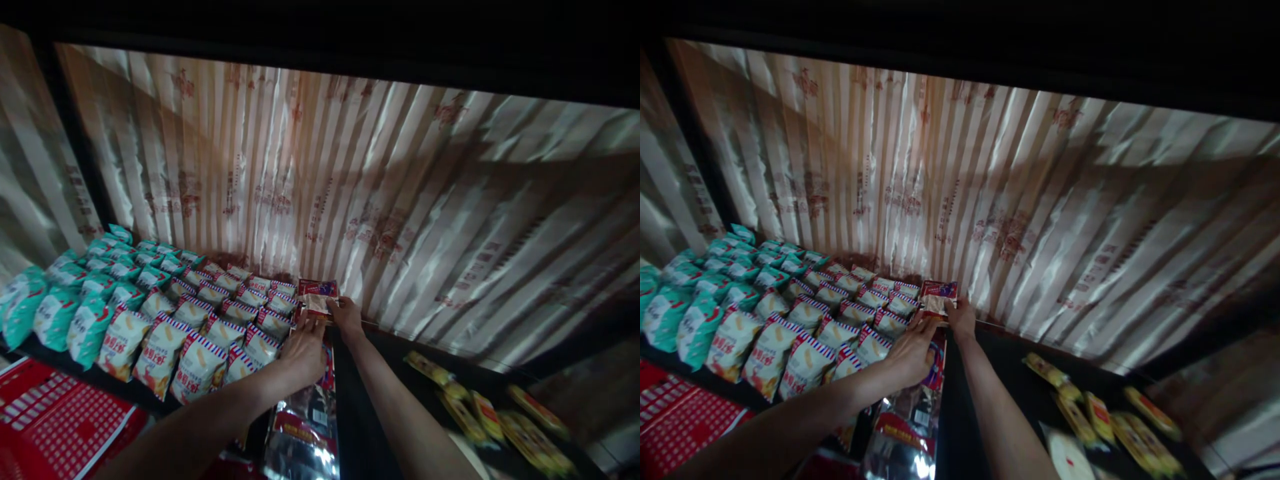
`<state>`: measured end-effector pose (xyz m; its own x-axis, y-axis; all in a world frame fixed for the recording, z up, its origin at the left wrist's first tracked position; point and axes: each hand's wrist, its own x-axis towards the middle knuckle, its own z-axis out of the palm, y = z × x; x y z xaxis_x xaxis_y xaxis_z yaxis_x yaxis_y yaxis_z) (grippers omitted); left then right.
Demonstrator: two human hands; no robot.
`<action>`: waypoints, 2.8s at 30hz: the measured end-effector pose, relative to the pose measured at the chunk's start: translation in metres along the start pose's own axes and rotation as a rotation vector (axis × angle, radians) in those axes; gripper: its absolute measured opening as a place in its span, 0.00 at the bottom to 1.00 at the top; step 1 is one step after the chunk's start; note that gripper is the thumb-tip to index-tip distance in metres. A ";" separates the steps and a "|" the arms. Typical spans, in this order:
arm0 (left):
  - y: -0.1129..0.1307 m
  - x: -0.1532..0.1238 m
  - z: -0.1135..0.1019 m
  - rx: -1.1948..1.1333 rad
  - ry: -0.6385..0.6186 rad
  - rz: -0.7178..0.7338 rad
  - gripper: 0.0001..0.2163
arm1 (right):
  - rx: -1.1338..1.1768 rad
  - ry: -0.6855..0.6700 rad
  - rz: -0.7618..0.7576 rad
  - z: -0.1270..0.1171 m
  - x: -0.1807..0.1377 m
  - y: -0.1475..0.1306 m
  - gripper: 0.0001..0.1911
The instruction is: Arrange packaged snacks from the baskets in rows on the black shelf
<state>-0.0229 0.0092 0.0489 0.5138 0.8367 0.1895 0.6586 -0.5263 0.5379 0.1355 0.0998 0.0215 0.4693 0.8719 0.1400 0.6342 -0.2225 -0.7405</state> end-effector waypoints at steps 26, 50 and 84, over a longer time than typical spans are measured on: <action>-0.010 0.029 0.017 0.068 -0.091 -0.107 0.21 | -0.527 -0.168 -0.042 0.010 -0.005 -0.017 0.20; -0.014 0.038 0.014 0.032 -0.048 -0.127 0.17 | -0.593 -0.144 -0.046 0.011 -0.004 -0.024 0.17; -0.023 0.053 0.013 0.092 -0.132 -0.243 0.21 | -0.715 -0.115 -0.099 0.018 0.001 -0.025 0.19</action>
<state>-0.0038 0.0641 0.0362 0.3980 0.9162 -0.0472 0.8152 -0.3297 0.4762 0.1092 0.1145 0.0285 0.3467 0.9341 0.0852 0.9348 -0.3367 -0.1126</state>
